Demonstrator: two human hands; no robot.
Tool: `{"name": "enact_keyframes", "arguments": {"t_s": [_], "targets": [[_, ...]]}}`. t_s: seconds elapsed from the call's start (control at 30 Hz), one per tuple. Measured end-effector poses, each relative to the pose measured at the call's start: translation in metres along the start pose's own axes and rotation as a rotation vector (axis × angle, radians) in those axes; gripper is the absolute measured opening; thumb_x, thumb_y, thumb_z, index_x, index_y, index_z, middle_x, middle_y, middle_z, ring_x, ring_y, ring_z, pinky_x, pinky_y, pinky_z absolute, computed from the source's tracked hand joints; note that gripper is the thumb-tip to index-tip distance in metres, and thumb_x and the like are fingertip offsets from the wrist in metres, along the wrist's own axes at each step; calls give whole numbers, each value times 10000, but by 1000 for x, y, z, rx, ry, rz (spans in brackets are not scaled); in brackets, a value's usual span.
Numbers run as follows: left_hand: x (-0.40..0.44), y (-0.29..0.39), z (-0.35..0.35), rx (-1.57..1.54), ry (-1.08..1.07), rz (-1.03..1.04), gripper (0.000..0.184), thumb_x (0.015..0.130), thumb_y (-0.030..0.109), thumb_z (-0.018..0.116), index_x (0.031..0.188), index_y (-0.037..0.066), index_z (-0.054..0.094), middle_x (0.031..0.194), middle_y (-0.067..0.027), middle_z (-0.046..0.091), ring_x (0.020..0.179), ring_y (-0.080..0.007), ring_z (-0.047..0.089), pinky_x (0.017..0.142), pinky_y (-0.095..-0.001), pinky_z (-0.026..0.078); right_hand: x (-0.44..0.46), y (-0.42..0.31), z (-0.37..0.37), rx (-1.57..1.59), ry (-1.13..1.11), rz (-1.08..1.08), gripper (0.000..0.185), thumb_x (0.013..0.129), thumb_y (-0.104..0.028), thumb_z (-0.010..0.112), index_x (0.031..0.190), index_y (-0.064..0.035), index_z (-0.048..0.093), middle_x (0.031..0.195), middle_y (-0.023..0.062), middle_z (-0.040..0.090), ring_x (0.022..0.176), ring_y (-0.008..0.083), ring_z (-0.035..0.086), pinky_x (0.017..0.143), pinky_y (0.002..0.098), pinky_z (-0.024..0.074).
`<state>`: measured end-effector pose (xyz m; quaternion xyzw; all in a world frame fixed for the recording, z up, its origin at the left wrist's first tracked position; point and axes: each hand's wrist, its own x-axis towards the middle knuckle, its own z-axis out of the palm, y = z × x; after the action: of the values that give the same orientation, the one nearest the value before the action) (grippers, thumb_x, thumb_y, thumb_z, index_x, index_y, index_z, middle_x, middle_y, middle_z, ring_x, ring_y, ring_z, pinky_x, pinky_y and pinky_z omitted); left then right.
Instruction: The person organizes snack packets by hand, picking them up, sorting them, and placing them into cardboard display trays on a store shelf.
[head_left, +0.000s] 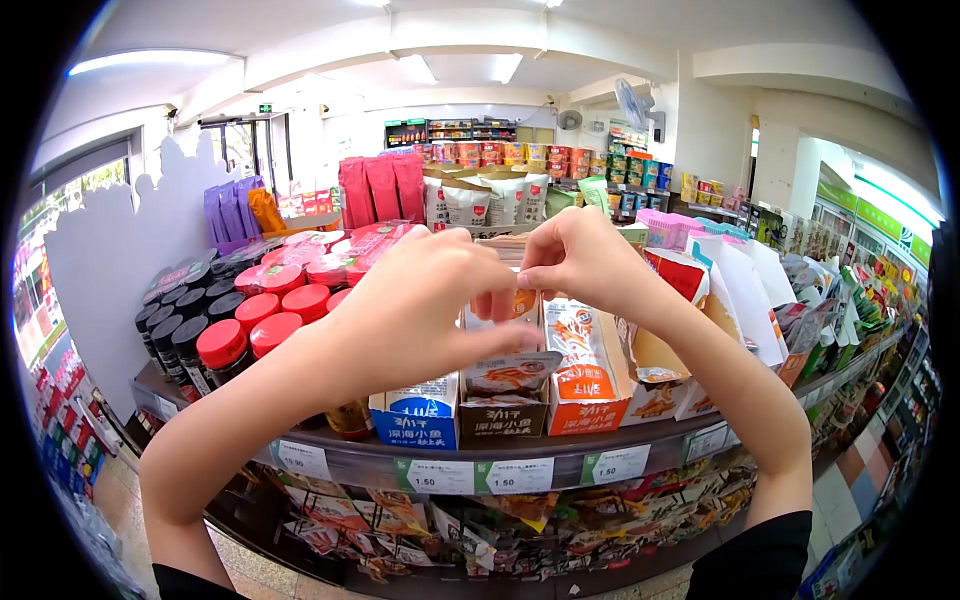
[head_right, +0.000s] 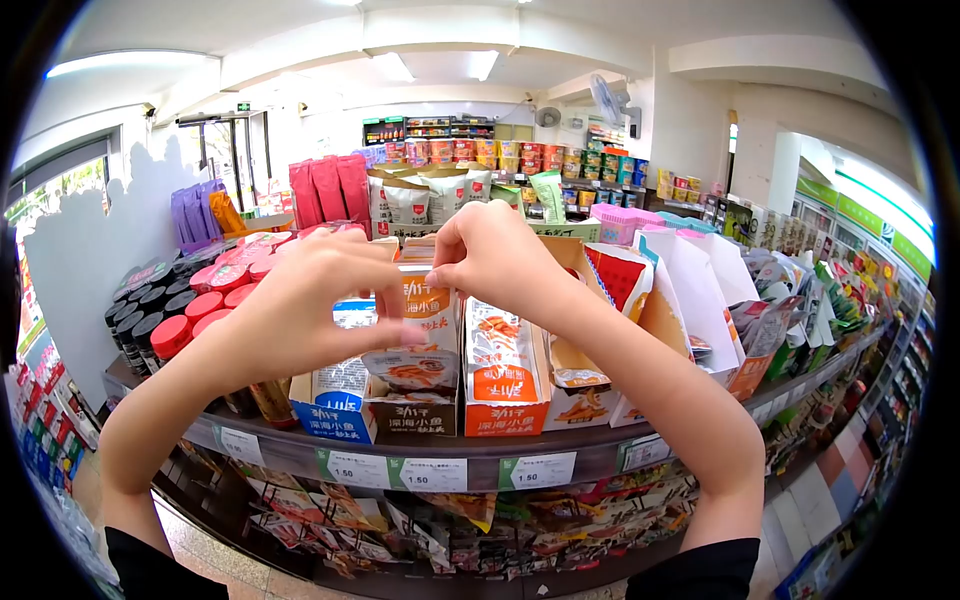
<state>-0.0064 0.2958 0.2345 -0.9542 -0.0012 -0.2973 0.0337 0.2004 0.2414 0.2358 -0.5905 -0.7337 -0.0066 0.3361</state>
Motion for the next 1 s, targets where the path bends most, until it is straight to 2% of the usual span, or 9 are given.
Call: {"name": "enact_keyframes", "arguments": {"t_s": [0.13, 0.33, 0.43, 0.5, 0.63, 0.67, 0.8, 0.93, 1.0], "targets": [[-7, -10, 8, 41, -108, 54, 185, 759, 250, 729, 758, 74, 675, 753, -41, 632, 807, -203, 578, 762, -376, 409, 0, 0, -2, -146, -11, -39, 130, 714, -73, 731, 741, 43, 677, 642, 104, 659, 597, 131, 625, 588, 275, 499], [-7, -22, 15, -9, 33, 45, 93, 760, 139, 702, 747, 49, 684, 709, -56, 636, 732, -198, 595, 655, -322, 425, 1, 1, -7, -204, -49, -53, 153, 707, -110, 739, 752, 24, 680, 629, 94, 637, 598, 142, 615, 589, 299, 493], [1, -20, -2, -209, 21, -171, 96, 749, 112, 701, 748, 17, 688, 648, -69, 627, 618, -163, 567, 577, -285, 400, -2, 3, -4, -205, 34, -145, 158, 721, -106, 727, 781, 27, 666, 621, 57, 605, 589, 126, 609, 535, 277, 474], [1, -28, -11, -298, 36, -257, 151, 783, 137, 701, 739, -6, 686, 595, -15, 603, 571, -73, 495, 557, -248, 371, -2, 6, -5, -59, 81, -109, 192, 781, -174, 701, 810, 12, 662, 620, 32, 586, 570, 110, 601, 496, 248, 453], [-5, -42, -18, -605, 102, -486, 191, 855, 186, 677, 775, 13, 677, 654, 25, 601, 590, -42, 491, 542, -201, 371, -6, -11, -20, 229, 14, 140, 341, 886, -351, 626, 863, -13, 661, 644, 16, 604, 525, 82, 580, 444, 195, 419], [-7, -44, -18, -696, 131, -547, 191, 871, 193, 668, 791, 20, 673, 675, 30, 603, 594, -35, 493, 541, -188, 378, -5, -6, -24, 268, -53, 166, 438, 907, -457, 575, 867, -32, 673, 632, 18, 610, 505, 66, 569, 437, 188, 413], [-13, -46, -18, -951, 274, -658, 122, 924, 174, 603, 918, 56, 631, 789, 15, 614, 608, -20, 539, 593, -148, 466, -15, -11, -39, 263, -227, 209, 368, 880, -399, 638, 828, -37, 688, 580, 1, 596, 485, 33, 533, 416, 172, 364], [-12, -28, -15, -1047, 359, -685, 155, 922, 192, 603, 952, 42, 628, 856, -32, 658, 699, -63, 633, 599, -159, 492, -16, -2, -39, 366, -130, 208, 216, 813, -260, 730, 787, -53, 672, 587, -33, 564, 488, 16, 431, 446, 177, 301], [-9, -15, -13, -1068, 389, -681, 196, 915, 213, 613, 968, 25, 629, 886, -63, 676, 746, -89, 668, 592, -173, 507, -14, 0, -40, 436, -23, 207, 262, 775, -306, 764, 776, -58, 679, 626, -15, 593, 540, 37, 492, 487, 187, 348]]}}
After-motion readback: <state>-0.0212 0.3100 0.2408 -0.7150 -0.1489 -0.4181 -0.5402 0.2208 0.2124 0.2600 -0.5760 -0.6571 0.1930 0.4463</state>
